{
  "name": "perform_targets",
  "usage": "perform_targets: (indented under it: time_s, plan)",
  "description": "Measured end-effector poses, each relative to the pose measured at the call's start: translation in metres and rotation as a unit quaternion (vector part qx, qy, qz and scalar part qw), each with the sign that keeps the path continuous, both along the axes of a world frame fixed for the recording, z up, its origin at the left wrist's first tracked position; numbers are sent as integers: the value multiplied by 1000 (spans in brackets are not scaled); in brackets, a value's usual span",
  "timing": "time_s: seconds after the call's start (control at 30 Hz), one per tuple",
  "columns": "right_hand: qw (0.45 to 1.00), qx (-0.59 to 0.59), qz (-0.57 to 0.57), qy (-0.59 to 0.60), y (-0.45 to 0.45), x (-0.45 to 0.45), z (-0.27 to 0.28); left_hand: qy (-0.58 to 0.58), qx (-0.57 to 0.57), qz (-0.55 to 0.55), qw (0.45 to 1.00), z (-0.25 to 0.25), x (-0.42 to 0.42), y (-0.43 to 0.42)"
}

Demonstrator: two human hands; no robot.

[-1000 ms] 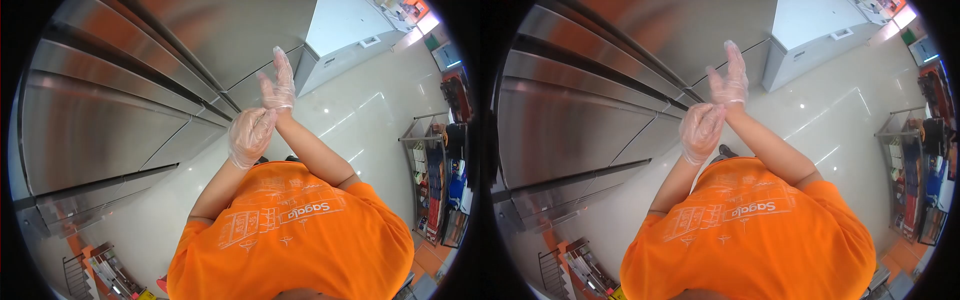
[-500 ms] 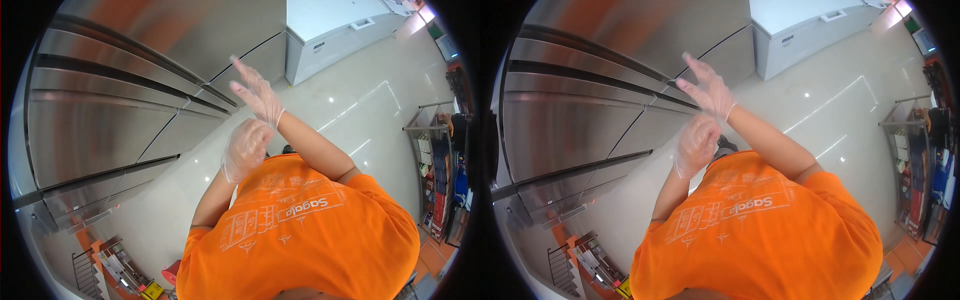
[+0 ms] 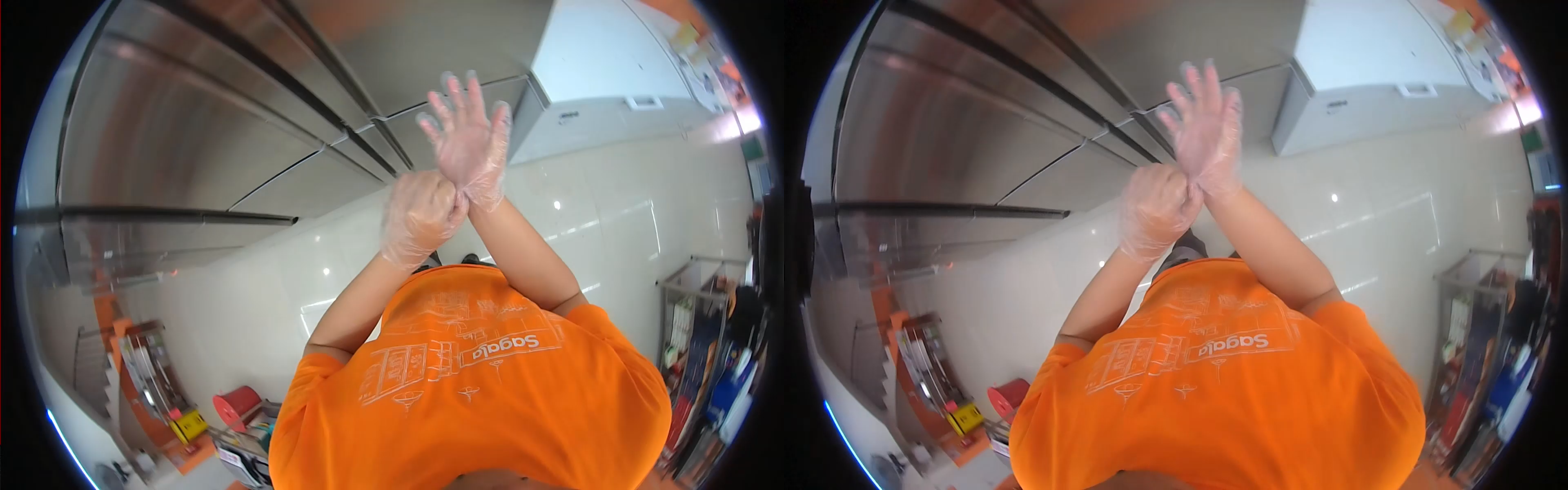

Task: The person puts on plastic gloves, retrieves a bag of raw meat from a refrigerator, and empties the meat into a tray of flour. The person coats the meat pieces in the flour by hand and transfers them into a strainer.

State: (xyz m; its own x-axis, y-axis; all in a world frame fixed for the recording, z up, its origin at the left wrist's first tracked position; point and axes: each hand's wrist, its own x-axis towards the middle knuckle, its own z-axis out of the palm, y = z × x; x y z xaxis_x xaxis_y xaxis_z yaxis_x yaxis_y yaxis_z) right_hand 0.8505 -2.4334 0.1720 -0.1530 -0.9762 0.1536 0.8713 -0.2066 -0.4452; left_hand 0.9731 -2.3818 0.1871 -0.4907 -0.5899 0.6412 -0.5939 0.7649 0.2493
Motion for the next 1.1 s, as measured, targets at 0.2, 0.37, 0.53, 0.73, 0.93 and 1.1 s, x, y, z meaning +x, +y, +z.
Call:
perform_targets:
  time_s: [0.2, 0.37, 0.53, 0.73, 0.93, 1.1]
  plan:
    - [995, 20, -89, 46, -1, 16, 27, -43, 49, 126, 990, -12, 8, 7]
    - [981, 133, -58, 130, -13, -13, 25, -143, 137, -106, 974, -38, 7, 24]
    - [983, -34, 83, 158, 4, -23, 24, 236, 102, 298, 919, -19, 104, -123]
    - [940, 37, 195, 279, 34, 13, -55, 280, 64, 454, 844, -23, 181, -249]
    - [895, 134, 298, 303, 39, 55, -123, 346, 45, 395, 850, -51, 195, -147]
    - [826, 198, 355, 391, 10, 75, -157, 282, 31, 517, 808, -189, 349, 91]
